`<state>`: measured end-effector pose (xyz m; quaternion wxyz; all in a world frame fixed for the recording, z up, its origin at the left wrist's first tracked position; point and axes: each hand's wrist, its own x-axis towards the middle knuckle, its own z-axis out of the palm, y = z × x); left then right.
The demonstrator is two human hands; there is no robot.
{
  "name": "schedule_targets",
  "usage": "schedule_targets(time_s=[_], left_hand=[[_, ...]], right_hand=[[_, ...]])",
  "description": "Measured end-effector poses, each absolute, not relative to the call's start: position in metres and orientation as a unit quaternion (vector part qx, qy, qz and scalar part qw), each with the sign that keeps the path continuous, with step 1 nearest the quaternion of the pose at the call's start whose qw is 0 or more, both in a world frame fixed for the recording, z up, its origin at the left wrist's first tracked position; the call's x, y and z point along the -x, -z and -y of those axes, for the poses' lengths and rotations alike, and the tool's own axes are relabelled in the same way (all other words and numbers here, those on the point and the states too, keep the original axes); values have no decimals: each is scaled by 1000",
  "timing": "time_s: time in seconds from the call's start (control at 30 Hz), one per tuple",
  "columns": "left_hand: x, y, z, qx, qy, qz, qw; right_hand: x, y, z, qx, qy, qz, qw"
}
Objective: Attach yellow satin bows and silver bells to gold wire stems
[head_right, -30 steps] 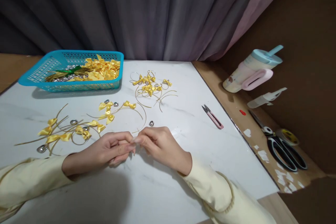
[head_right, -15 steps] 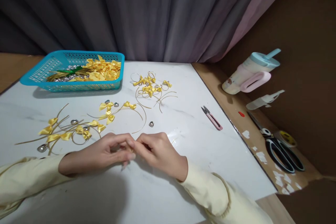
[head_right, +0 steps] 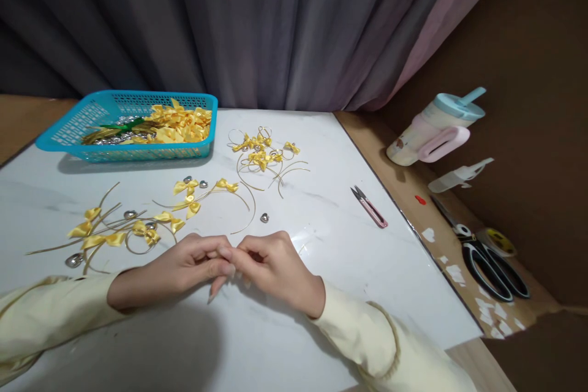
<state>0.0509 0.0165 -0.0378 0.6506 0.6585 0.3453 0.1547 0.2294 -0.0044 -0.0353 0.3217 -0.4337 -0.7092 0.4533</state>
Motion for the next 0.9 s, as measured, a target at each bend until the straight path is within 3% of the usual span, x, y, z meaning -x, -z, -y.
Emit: schedule_targets(time_s=[0.4, 0.9], left_hand=[[-50, 40, -17, -687, -136, -326, 636], [-50, 47, -20, -611, -204, -332, 689]], right_hand=[[-234, 33, 0, 425, -508, 694, 282], [-254, 20, -10, 382, -617, 614, 309]])
